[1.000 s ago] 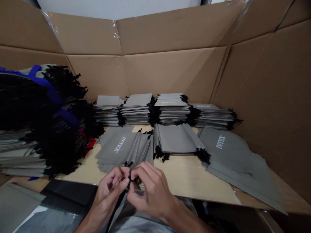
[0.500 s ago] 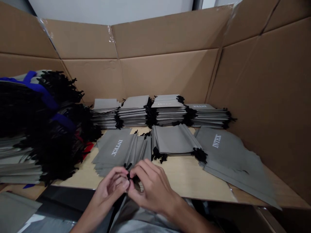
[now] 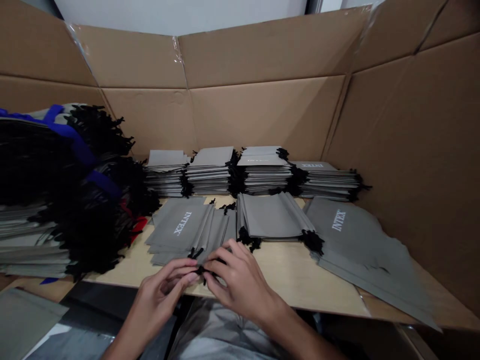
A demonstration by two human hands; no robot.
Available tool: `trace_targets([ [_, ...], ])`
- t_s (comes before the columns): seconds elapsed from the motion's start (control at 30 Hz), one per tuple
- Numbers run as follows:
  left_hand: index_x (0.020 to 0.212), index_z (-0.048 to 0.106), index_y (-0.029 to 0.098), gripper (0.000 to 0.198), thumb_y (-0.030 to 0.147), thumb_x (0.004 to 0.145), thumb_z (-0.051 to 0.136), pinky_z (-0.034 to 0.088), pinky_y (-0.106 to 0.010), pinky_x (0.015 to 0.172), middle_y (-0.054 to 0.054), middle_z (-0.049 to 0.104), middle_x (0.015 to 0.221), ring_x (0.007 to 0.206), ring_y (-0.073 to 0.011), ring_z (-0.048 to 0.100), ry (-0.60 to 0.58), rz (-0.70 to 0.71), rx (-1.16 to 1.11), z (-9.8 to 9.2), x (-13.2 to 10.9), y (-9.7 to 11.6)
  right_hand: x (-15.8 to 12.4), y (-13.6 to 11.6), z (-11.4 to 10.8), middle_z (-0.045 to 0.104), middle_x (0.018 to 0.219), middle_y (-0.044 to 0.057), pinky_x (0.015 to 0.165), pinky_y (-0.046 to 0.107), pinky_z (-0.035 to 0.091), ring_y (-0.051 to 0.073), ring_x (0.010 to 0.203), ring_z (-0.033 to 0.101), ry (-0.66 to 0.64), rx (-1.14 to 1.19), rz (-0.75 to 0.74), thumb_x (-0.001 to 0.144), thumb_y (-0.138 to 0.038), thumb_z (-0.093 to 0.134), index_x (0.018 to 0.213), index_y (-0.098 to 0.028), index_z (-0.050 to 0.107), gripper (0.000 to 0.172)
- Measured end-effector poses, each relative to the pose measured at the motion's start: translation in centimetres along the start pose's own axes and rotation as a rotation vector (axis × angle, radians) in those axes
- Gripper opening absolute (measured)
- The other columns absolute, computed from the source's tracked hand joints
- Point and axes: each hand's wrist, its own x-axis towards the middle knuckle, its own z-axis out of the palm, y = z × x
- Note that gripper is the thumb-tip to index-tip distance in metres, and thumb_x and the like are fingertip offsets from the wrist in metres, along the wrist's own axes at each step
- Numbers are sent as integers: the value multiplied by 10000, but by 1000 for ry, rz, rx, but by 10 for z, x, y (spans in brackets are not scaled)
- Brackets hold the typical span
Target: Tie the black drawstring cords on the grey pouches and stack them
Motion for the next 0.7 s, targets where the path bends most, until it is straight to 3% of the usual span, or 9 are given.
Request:
trace_targets([
  [0.17, 971, 857, 241, 173, 413, 950, 849, 671, -187, 754, -46, 881, 904, 821, -223, 869, -24, 48, 70, -2, 0, -7, 0, -1, 0, 767, 992, 35, 818, 391, 451, 240, 945, 565, 7, -24, -4, 1054, -226, 705, 1040, -219, 773, 70],
  [0.5, 935, 809, 217, 287, 495, 919, 876, 711, -264, 797, -50, 851, 877, 832, -246, 867, -57, -56, -131, 0, 4, 0, 0, -1, -1, 772, 992, 38, 850, 397, 486, 236, 940, 577, 17, -24, 17, 1062, -229, 691, 1020, -220, 765, 86],
  [0.6, 995, 802, 220, 306, 505, 915, 878, 715, -277, 786, -57, 854, 883, 811, -246, 861, -40, -63, -143, 1, 3, -6, 0, 0, 0, 769, 993, 40, 846, 397, 487, 240, 948, 573, 11, -28, 10, 1057, -225, 697, 1032, -223, 768, 75],
  [0.7, 1101, 829, 232, 360, 464, 849, 938, 722, -290, 788, -83, 882, 1016, 844, -256, 864, 12, -42, -95, 5, 0, -10, 0, 0, 1, 763, 993, 38, 834, 396, 482, 242, 950, 562, 6, -41, -10, 1052, -217, 701, 1059, -228, 772, 72],
])
